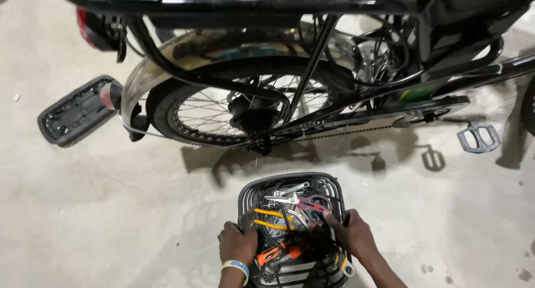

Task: The person assembles an electric bicycle by connecting wires and securing components near the rear wheel and battery. They use zip ties and pliers to organize and fasten the wiring harness.

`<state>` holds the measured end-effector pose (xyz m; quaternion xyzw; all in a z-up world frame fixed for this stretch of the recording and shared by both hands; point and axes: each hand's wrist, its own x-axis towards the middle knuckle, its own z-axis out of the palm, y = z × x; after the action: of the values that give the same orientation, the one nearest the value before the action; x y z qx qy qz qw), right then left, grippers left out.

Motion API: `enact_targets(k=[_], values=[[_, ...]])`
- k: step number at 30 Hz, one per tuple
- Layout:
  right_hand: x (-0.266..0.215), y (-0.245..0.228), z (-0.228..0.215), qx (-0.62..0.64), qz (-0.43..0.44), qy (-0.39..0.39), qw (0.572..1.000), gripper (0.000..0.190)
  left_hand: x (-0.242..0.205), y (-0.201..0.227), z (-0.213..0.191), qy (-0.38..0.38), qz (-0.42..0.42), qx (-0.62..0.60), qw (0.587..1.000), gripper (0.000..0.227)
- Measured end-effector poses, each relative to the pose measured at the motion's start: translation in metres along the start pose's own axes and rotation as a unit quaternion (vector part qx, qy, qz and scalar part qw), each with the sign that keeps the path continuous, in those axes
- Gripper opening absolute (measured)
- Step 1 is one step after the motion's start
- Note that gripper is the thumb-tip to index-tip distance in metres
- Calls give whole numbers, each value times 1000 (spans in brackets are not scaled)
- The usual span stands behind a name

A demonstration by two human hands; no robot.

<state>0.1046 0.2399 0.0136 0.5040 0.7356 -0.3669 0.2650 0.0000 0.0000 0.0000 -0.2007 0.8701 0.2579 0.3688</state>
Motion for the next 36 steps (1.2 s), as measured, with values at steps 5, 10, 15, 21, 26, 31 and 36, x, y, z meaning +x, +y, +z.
enact_targets(k=[5, 10, 15, 21, 26, 31, 36], values=[[67, -5, -18, -56, -66, -34, 996, 62, 51, 16, 26, -25, -32, -38, 998, 59], [115, -26, -40, -117, -77, -114, 984, 45, 170, 15, 90, -76, 20, 81, 994, 62], [189, -27, -35, -90, -86, -187, 974, 41, 242, 40, 118, -88, 113, 263, 954, 48], [290, -1, -12, -239, -273, -59, 930, 52, 231, 56, 121, -12, 206, 237, 949, 37], [182, -22, -37, -320, -209, 38, 923, 49, 226, 49, 124, 15, 204, 255, 945, 42], [35, -82, -96, -71, -290, 206, 932, 61, 201, 49, 104, 31, 230, 233, 944, 35], [-31, -94, -125, 176, -463, 460, 737, 26, 171, 57, 82, 45, 196, 149, 968, 40]])
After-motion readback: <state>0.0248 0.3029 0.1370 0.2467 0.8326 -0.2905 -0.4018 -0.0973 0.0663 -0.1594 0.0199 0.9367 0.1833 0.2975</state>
